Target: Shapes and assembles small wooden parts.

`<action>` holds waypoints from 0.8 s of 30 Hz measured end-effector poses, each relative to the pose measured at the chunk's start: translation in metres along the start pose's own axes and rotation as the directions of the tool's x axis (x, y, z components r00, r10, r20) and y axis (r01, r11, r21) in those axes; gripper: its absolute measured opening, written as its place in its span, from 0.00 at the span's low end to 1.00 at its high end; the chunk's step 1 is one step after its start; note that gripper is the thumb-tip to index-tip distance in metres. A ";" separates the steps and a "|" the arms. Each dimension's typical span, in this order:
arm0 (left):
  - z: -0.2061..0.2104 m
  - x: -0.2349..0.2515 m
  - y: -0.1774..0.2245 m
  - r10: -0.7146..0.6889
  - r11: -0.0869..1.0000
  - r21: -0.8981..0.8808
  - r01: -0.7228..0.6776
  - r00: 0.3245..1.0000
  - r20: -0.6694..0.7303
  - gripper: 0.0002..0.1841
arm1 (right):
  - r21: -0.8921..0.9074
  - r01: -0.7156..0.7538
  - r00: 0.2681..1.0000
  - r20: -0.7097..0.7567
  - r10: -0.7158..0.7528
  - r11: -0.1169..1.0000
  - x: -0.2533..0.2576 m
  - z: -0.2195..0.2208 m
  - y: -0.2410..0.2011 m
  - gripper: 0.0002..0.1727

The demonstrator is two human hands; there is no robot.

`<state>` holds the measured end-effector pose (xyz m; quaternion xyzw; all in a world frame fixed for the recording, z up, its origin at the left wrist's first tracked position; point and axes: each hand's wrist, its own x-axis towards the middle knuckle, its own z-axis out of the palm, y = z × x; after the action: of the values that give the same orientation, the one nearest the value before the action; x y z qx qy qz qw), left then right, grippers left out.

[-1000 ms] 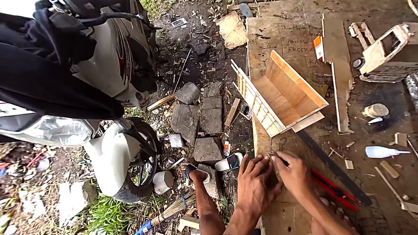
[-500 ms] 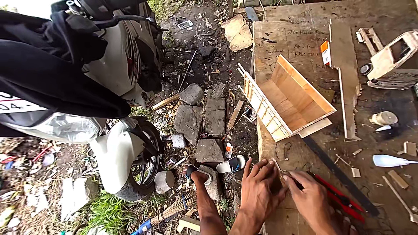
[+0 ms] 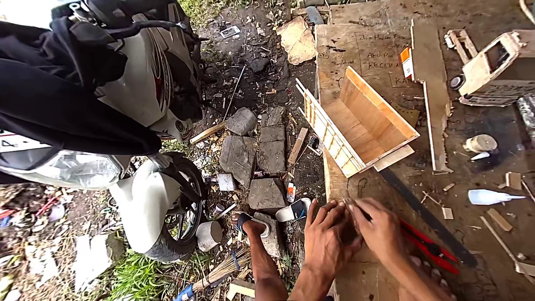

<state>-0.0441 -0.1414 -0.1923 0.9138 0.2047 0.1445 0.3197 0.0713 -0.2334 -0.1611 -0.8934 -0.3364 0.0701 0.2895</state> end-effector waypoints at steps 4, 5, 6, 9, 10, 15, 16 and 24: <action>0.001 -0.002 -0.001 0.012 1.000 -0.012 -0.012 1.000 -0.004 0.25 | 0.001 0.000 1.000 -0.021 0.000 1.000 -0.035 -0.017 0.007 0.12; 0.001 -0.001 0.000 0.017 1.000 -0.011 -0.017 1.000 -0.007 0.24 | 0.007 0.001 0.999 -0.035 -0.001 1.000 -0.025 -0.011 0.004 0.11; 0.001 -0.001 0.000 0.015 1.000 -0.010 -0.015 1.000 -0.008 0.24 | 0.019 0.001 1.000 -0.031 -0.001 1.000 -0.009 -0.004 -0.001 0.11; 0.000 -0.002 -0.001 0.006 1.000 -0.004 -0.006 1.000 0.000 0.25 | 0.028 -0.008 1.000 -0.008 0.008 1.000 0.001 0.005 0.000 0.11; 0.000 -0.001 -0.001 0.008 1.000 0.003 -0.008 1.000 -0.012 0.25 | 0.020 -0.010 1.000 0.015 0.010 1.000 -0.011 -0.003 0.003 0.11; 0.001 -0.005 -0.002 0.052 0.998 0.037 -0.051 0.998 -0.027 0.28 | 0.152 -0.222 0.972 0.111 0.207 0.963 -0.045 -0.062 0.006 0.09; 0.002 -0.005 -0.004 0.057 0.998 0.040 -0.056 0.998 -0.031 0.28 | 0.195 -0.245 0.969 0.078 0.234 0.950 -0.037 -0.069 0.006 0.09; -0.003 -0.001 -0.008 0.036 0.998 -0.048 -0.038 0.998 -0.056 0.35 | 0.283 -0.345 0.932 0.218 0.290 0.895 -0.027 -0.106 0.037 0.12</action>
<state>-0.0486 -0.1348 -0.1956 0.9049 0.1929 0.1805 0.3337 0.1053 -0.3226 -0.0968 -0.8689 -0.1933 0.2458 0.3836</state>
